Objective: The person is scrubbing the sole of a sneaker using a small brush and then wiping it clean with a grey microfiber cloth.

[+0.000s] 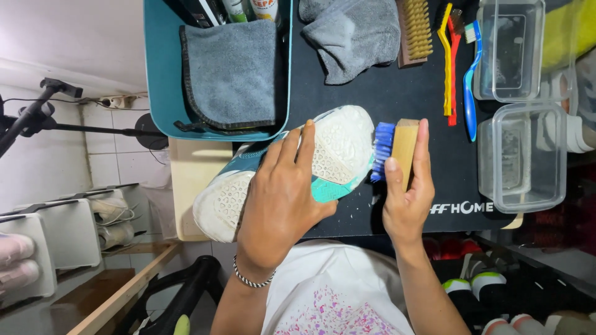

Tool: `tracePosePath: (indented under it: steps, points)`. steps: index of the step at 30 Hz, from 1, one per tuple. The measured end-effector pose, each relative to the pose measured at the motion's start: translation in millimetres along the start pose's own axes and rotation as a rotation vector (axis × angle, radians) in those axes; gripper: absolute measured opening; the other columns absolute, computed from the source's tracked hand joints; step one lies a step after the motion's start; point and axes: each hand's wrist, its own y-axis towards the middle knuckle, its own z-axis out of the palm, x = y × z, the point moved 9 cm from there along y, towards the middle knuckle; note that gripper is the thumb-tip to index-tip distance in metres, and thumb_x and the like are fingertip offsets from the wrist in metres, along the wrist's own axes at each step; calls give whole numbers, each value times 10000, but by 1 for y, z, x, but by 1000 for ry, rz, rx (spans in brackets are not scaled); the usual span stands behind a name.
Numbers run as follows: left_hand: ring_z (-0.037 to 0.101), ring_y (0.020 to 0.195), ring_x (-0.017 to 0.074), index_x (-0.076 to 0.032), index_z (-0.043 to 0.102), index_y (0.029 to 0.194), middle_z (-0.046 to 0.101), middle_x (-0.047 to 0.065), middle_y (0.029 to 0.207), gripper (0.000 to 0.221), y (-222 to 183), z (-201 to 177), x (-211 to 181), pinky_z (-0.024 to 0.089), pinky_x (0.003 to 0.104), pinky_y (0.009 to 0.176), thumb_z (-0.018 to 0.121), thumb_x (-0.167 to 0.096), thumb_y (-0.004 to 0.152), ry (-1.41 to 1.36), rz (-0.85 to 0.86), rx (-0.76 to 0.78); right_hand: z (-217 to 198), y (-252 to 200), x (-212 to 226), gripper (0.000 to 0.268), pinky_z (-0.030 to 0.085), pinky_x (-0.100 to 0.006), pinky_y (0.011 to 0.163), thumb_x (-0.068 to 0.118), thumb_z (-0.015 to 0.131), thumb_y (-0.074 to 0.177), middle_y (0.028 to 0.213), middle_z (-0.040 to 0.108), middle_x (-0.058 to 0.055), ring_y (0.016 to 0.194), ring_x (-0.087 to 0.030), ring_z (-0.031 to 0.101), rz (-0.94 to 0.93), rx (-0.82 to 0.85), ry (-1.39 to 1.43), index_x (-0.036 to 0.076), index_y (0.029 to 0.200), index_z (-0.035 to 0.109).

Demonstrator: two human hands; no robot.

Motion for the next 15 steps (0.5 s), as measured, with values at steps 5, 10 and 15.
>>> tracePosePath:
  steps: [5, 10, 15]
  points:
    - [543, 1214, 308, 21, 393, 1513, 550, 178, 1414, 1292, -2, -1, -7, 492, 391, 1019, 996, -469, 481, 70, -8, -17, -11, -13, -8, 639, 368, -334, 1121, 321, 500, 1061, 1484, 451, -142, 1331, -222, 447, 94, 61, -21, 53, 1608, 309]
    - [546, 1190, 274, 2, 420, 1500, 544, 155, 1425, 1183, -11, -7, -16, 504, 377, 994, 962, -439, 545, 134, -17, -71, -22, 15, -36, 721, 499, -246, 955, 323, 554, 981, 1443, 539, -106, 1135, -140, 593, 339, 11, 531, 31, 1599, 325]
    - [536, 1269, 271, 13, 417, 1490, 529, 168, 1430, 1162, -13, -10, -21, 481, 373, 1083, 959, -480, 589, 191, 10, -107, -20, 51, -64, 591, 500, -256, 745, 380, 491, 1050, 1174, 673, -240, 888, -180, 645, 516, 134, 996, 18, 1518, 476]
